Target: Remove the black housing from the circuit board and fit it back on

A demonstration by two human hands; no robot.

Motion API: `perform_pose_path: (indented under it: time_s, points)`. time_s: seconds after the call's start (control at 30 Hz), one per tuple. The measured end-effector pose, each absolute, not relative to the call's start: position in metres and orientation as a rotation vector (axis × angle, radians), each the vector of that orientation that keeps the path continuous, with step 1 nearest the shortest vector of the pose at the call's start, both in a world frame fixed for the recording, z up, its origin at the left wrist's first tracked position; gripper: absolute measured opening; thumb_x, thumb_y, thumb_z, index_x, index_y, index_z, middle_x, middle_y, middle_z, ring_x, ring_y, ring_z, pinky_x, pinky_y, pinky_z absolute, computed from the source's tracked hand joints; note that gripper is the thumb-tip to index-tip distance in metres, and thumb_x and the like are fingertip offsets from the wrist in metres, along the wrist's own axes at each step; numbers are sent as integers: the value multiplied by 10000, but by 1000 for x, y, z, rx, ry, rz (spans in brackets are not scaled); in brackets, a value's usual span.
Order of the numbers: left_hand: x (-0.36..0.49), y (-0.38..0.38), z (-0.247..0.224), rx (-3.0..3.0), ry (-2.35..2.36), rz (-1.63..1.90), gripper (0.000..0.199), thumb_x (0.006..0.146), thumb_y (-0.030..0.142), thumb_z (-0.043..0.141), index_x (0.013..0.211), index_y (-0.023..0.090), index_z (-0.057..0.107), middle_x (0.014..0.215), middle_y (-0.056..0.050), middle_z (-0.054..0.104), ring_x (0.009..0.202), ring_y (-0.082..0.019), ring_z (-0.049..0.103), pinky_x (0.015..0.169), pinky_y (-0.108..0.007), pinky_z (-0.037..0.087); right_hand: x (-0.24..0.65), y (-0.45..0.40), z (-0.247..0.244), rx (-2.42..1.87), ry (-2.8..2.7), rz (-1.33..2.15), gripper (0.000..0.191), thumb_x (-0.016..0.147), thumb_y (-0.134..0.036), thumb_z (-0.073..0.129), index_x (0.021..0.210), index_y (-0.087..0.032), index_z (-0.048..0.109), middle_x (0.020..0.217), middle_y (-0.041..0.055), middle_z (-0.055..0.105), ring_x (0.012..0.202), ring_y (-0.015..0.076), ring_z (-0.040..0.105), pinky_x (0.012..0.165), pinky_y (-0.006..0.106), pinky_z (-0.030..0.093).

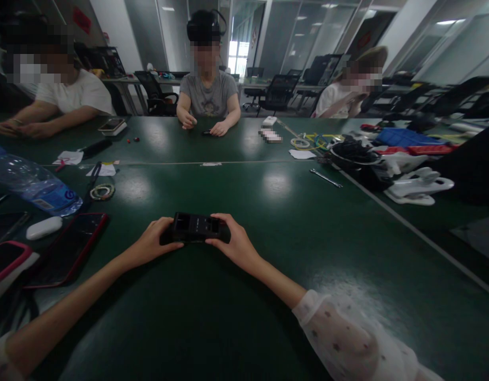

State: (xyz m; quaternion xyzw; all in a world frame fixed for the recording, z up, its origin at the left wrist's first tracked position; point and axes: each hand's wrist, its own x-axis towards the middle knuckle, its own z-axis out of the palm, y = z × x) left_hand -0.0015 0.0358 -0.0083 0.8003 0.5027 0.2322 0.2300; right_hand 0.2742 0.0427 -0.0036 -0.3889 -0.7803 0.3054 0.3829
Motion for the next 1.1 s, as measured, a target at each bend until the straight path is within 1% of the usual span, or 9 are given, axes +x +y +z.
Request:
perform_pose_path:
  time_s: [0.17, 0.37, 0.5, 0.67, 0.77, 0.9, 1.1]
  points:
    - [-1, 36, -7, 2229, 1344, 639, 478, 794, 480, 652, 1210, 282, 521, 1209, -54, 574, 1116, -278, 525, 947, -468, 406, 274, 37, -2, -1021, -1953, 614, 554, 778, -337, 706, 1261, -330, 436, 1218, 67, 553, 1122, 276, 564, 978, 507, 469]
    - [-1, 36, -4, 2255, 1318, 616, 488, 817, 497, 625, 1239, 287, 497, 1223, -57, 581, 1157, -286, 503, 970, -465, 386, 275, 39, -3, -1116, -1735, 431, 500, 794, -301, 678, 1228, -299, 429, 1182, 81, 522, 1097, 271, 538, 953, 467, 470]
    - [-1, 36, -3, 2277, 1309, 611, 488, 828, 495, 619, 1243, 272, 493, 1230, -57, 579, 1162, -280, 498, 976, -459, 379, 280, 49, -11, -1218, -1565, 448, 466, 798, -313, 656, 1200, -255, 427, 1148, 87, 522, 1047, 256, 549, 927, 459, 469]
    - [-1, 35, -3, 2296, 1321, 606, 491, 841, 496, 612, 1236, 231, 493, 1222, -69, 577, 1143, -271, 506, 967, -446, 384, 288, 63, -28, -1326, -1422, 565, 493, 769, -329, 671, 1170, -203, 412, 1121, 90, 533, 1015, 240, 564, 902, 446, 477]
    - [-1, 35, -3, 2301, 1313, 599, 485, 850, 492, 603, 1250, 247, 482, 1230, -62, 575, 1148, -269, 502, 961, -448, 390, 291, 66, -34, -1403, -1475, 512, 514, 757, -312, 670, 1176, -191, 397, 1138, 104, 511, 1034, 247, 546, 916, 454, 467]
    - [-1, 34, -2, 2299, 1315, 599, 489, 852, 496, 597, 1256, 246, 482, 1238, -64, 574, 1154, -272, 499, 964, -456, 390, 291, 66, -35, -1473, -1598, 316, 526, 733, -268, 664, 1173, -147, 400, 1148, 136, 462, 1065, 275, 503, 943, 480, 445]
    - [-1, 34, -2, 2310, 1307, 602, 486, 857, 488, 595, 1262, 246, 478, 1241, -62, 575, 1162, -270, 499, 972, -457, 384, 291, 66, -36, -1460, -1664, 222, 614, 753, -262, 635, 1278, -124, 349, 1209, 161, 419, 1132, 296, 464, 985, 497, 420]
